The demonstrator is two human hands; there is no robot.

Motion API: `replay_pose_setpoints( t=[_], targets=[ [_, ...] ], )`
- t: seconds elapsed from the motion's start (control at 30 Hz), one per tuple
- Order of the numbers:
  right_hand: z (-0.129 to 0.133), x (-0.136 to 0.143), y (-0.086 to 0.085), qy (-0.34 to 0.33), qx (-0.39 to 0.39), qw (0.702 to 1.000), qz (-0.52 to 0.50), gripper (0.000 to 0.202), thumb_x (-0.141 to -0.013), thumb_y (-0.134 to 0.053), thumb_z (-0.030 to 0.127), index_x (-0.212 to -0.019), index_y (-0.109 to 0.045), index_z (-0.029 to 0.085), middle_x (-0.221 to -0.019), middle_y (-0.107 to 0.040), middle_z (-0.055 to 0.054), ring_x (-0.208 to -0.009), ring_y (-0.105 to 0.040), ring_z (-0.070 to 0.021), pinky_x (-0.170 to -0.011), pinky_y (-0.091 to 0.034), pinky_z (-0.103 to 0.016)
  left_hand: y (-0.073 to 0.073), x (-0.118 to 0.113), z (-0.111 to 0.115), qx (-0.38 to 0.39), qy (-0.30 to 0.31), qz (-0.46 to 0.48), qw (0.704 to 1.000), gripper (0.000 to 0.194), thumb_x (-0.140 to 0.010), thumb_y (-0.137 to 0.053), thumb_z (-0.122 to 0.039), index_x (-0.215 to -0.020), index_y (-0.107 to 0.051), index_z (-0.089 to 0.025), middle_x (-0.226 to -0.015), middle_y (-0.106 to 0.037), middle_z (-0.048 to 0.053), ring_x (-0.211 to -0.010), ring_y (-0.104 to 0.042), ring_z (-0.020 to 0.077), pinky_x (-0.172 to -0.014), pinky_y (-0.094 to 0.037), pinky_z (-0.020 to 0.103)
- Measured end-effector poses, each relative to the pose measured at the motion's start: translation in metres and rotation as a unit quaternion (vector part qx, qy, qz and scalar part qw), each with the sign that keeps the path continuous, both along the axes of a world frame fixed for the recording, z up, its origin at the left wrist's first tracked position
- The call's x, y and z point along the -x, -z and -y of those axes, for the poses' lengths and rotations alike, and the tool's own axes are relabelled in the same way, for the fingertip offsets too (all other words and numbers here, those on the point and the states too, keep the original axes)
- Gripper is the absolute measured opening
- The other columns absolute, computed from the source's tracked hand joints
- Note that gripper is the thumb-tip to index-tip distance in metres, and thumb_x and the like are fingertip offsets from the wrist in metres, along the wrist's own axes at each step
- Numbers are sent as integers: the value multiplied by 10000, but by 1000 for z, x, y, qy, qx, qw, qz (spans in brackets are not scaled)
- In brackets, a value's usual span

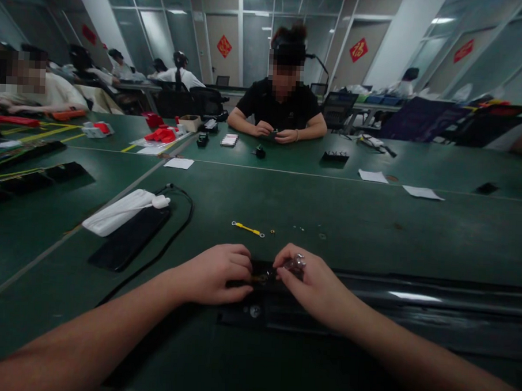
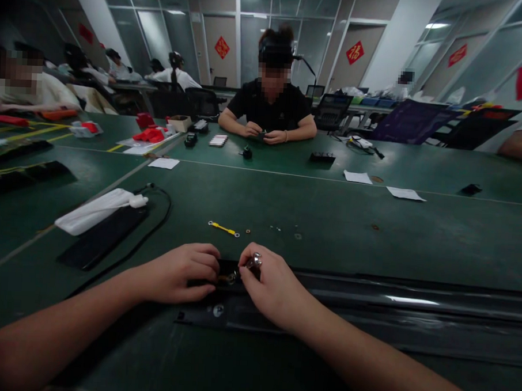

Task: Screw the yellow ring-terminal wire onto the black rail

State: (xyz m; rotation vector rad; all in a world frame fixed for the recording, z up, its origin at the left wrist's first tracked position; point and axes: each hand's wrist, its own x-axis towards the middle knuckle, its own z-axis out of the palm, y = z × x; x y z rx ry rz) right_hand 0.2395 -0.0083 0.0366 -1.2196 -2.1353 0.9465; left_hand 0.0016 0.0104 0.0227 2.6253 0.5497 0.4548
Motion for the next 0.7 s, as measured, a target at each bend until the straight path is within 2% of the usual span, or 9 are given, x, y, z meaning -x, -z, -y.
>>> replay_pose_setpoints(
  t=[0.3, 0.7],
  targets=[
    [5, 0, 0, -9, -15, 1000, -17, 154, -856, -505, 72, -890, -580, 202, -844, -602, 0, -759, -560, -149, -686, -424, -261, 2, -2, 2, -7, -17, 3, 1000, 80, -861, -596, -205, -874, -667, -172, -831, -677, 58, -903, -577, 224, -819, -478, 343],
    [5, -1, 2, -24, -20, 999, -44, 152, -877, -484, 77, -889, -575, 198, -826, -588, 0, -757, -552, -147, -694, -421, -261, 1, -2, 2, -2, -23, -10, 1000, 109, -865, -580, -222, -888, -676, -175, -813, -669, 56, -884, -573, 217, -819, -479, 336]
  ],
)
